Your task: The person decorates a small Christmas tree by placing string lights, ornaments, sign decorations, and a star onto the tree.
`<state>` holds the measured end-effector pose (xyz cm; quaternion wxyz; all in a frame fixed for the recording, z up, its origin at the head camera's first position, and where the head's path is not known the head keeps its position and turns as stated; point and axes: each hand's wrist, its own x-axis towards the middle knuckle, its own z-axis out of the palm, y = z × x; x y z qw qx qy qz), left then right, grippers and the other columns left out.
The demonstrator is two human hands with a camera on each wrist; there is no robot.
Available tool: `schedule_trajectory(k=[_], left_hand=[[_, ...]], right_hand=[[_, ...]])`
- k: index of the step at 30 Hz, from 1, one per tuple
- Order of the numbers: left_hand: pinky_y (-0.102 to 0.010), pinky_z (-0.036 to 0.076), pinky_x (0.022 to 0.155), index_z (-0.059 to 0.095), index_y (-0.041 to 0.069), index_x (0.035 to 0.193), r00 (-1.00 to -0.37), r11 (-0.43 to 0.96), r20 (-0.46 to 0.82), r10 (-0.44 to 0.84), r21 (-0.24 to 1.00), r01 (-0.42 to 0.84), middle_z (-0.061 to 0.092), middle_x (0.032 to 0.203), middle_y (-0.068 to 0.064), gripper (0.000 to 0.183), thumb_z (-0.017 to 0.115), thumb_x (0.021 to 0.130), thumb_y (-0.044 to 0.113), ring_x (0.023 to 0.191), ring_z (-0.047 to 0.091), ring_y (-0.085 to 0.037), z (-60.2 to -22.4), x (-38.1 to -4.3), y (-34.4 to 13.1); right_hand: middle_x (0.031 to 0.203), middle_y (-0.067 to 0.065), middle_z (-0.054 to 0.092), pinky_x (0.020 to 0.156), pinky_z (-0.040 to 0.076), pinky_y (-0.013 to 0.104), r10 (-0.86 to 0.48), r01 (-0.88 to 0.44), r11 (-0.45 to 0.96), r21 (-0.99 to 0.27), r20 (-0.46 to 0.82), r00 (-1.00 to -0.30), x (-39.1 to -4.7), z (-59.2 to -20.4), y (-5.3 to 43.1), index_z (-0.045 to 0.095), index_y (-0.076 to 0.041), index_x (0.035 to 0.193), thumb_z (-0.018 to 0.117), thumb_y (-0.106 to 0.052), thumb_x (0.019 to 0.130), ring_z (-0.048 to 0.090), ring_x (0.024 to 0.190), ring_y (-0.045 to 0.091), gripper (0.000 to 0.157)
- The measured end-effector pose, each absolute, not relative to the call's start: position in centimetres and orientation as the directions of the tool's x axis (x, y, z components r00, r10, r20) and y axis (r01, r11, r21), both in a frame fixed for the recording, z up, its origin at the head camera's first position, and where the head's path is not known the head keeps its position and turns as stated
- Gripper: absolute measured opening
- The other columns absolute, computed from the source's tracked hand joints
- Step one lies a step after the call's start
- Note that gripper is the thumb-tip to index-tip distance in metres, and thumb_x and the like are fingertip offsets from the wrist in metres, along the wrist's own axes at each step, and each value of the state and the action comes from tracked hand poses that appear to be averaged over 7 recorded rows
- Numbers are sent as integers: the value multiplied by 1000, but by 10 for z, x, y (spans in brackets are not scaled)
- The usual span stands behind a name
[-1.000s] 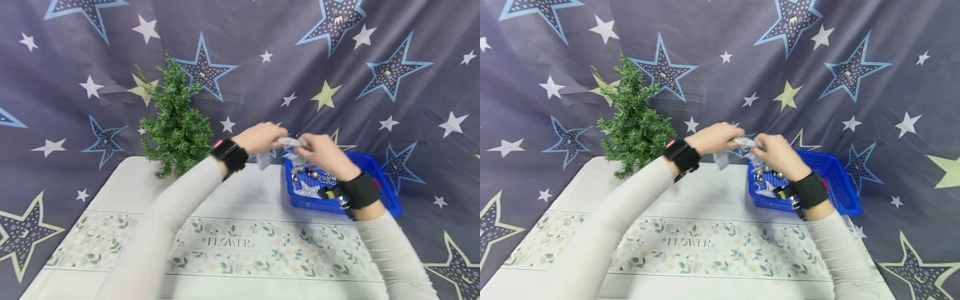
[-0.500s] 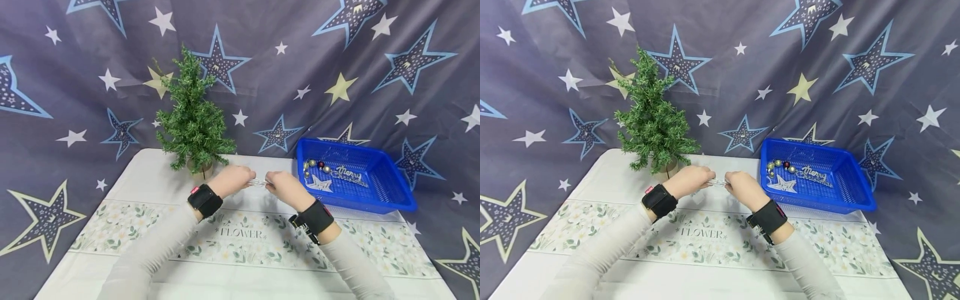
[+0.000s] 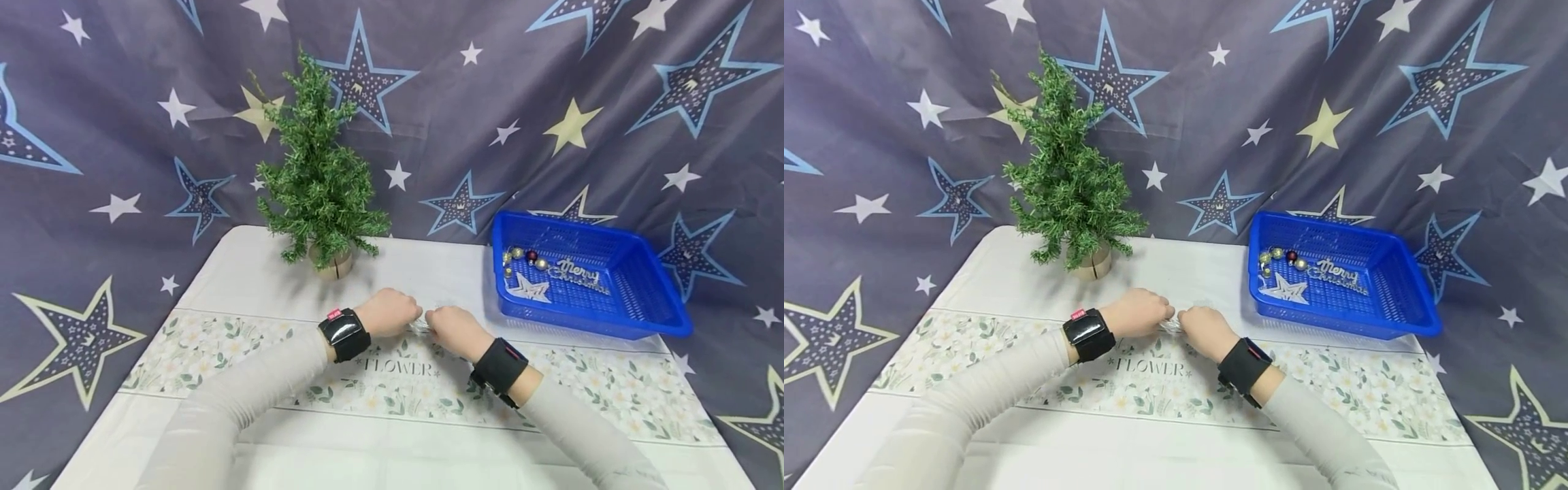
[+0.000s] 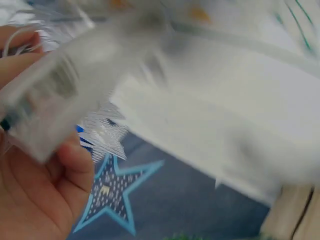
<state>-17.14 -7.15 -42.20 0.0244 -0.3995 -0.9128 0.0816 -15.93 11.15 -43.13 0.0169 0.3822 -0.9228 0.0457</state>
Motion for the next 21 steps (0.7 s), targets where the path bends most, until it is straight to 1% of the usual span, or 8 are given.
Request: schedule_trajectory(k=[5,7,9,11,15,18,19,21], left_hand=[[-33,57,77,67,20,114,-700,703,-65,711,80,707,71,104,3,31,69,84,31,87,67,-14,-430,-168,-64],[-33,56,79,66,22,117,-713,717,-86,696,138,683,70,107,3,34,68,85,36,89,66,-13,-434,-165,-64],[-34,56,78,65,23,115,-724,727,-89,684,157,668,69,104,4,34,66,86,40,87,65,-13,-439,-161,-66],[-34,56,74,65,22,108,-724,724,-56,687,134,677,69,97,3,28,64,87,40,84,65,-15,-443,-157,-69],[-34,53,66,61,20,98,-698,701,64,713,-35,713,66,86,2,20,63,90,38,77,63,-17,-454,-152,-75],[-33,53,65,59,20,102,-676,686,117,727,-136,714,64,89,2,28,64,90,45,80,62,-17,-463,-150,-81],[-32,53,66,59,20,106,-677,688,120,726,-132,714,64,91,2,33,64,89,48,82,61,-16,-464,-150,-83],[-32,54,67,58,20,116,-683,692,114,721,-77,718,62,95,2,44,65,86,53,85,61,-15,-466,-151,-86]], right_hand=[[72,5,67,56,52,37,-658,-660,750,-44,57,-751,-154,-444,122,61,-11,80,72,-16,84,62,63,22,13],[73,6,66,54,51,36,-659,-661,749,-42,57,-750,-151,-446,125,62,-10,82,73,-16,83,61,62,21,13],[74,5,64,52,50,35,-668,-671,741,-32,64,-741,-147,-448,126,62,-10,85,74,-18,81,59,60,19,15],[74,3,62,52,50,33,-674,-677,736,-21,71,-735,-144,-450,126,61,-10,86,76,-20,81,58,59,17,18],[78,2,60,54,51,32,-657,-660,751,-19,90,-749,-139,-452,123,62,-10,88,76,-23,81,58,62,16,21],[81,4,58,54,52,33,-651,-655,754,-44,81,-755,-136,-453,121,63,-8,91,74,-24,83,56,63,16,21],[82,4,58,53,52,33,-650,-654,754,-53,76,-756,-135,-453,120,63,-7,93,73,-25,84,54,63,16,22],[84,5,56,52,51,33,-646,-649,758,-64,63,-761,-135,-452,120,64,-6,96,71,-26,85,52,64,15,24]])
